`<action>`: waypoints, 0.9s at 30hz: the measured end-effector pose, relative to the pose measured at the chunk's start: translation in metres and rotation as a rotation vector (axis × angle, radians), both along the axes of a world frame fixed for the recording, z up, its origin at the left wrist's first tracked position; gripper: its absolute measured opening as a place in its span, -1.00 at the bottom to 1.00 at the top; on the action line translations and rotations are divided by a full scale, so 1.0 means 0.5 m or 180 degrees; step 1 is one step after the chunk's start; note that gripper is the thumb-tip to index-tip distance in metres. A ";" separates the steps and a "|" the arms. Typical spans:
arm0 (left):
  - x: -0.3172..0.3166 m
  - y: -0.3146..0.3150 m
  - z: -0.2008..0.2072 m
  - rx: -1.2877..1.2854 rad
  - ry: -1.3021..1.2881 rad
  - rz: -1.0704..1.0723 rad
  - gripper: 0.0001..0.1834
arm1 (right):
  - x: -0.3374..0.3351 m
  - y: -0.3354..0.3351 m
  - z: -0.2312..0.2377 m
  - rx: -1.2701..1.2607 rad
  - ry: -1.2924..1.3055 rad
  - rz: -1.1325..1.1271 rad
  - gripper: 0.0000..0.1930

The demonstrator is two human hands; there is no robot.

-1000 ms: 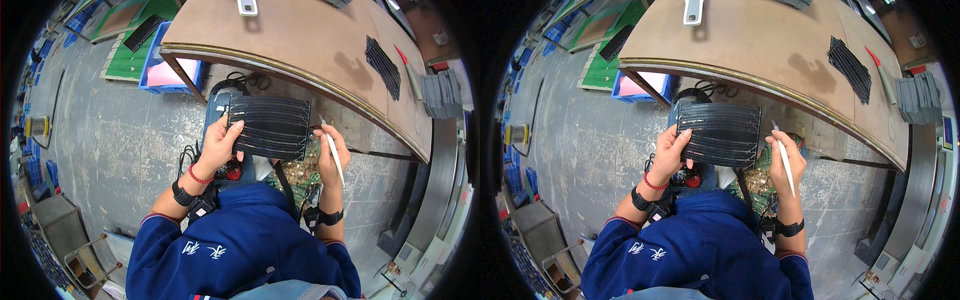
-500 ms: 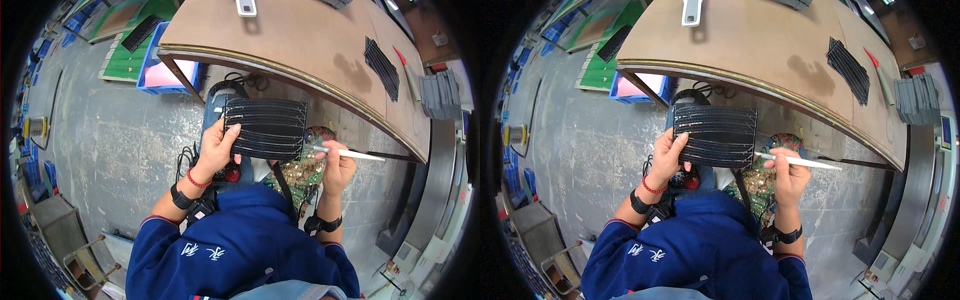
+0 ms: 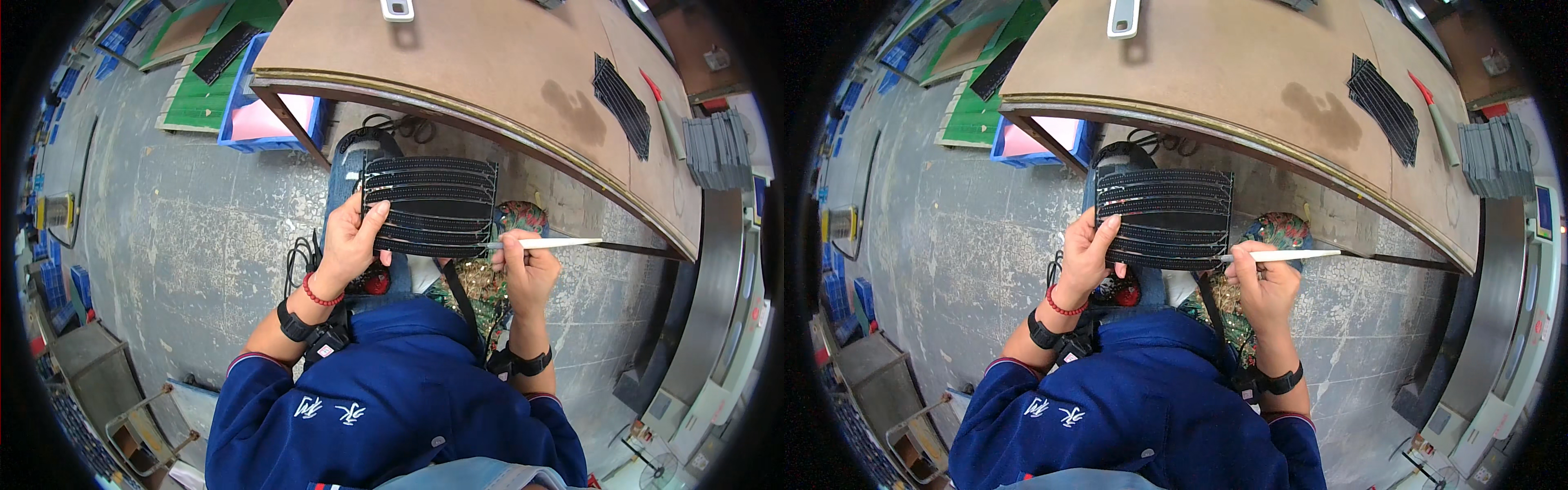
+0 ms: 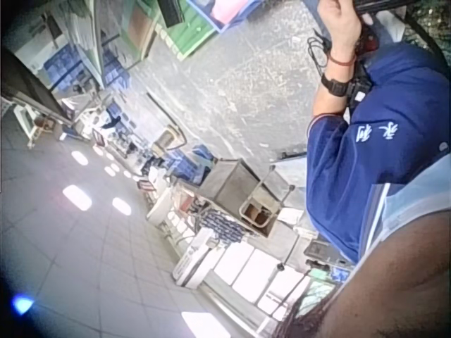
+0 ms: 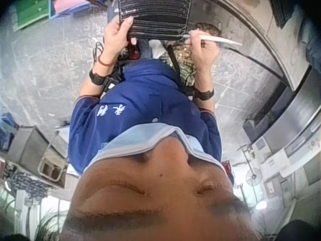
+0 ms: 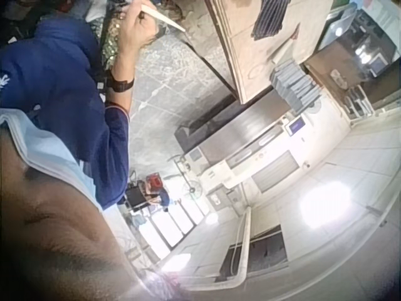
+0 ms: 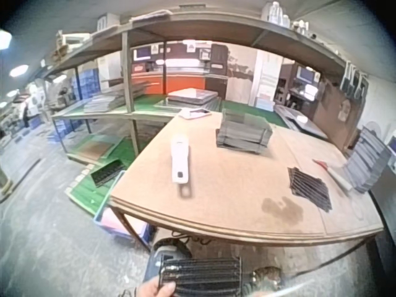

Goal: Cleaning metal components with a brush and marking them with a white pen on an industrial workbench.

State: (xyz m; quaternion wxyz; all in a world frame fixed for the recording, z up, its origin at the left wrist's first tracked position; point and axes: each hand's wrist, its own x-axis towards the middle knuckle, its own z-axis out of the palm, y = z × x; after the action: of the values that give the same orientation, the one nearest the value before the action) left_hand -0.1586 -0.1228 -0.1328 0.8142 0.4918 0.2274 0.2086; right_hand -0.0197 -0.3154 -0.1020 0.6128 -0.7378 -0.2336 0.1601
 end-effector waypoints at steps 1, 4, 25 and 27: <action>-0.001 0.000 -0.001 0.0006 -0.0006 -0.0011 -0.78 | 0.000 0.000 -0.001 -0.0042 -0.0002 -0.0005 -0.90; -0.003 -0.001 -0.001 0.0005 -0.0018 -0.0017 -0.78 | -0.001 0.004 0.000 -0.0074 -0.0030 -0.0005 -0.91; -0.005 -0.010 0.001 0.0156 0.0066 0.0184 -0.81 | -0.030 0.046 -0.012 -0.0063 0.0318 -0.0035 -0.86; -0.002 -0.016 0.005 0.0115 0.0069 0.0215 -0.82 | -0.040 0.055 -0.009 -0.0057 0.0330 -0.0003 -0.86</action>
State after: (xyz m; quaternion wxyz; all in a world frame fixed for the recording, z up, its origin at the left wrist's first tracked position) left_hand -0.1597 -0.1308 -0.1303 0.7952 0.5007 0.2488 0.2347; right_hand -0.0395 -0.2881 -0.1064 0.6175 -0.7341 -0.1998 0.1999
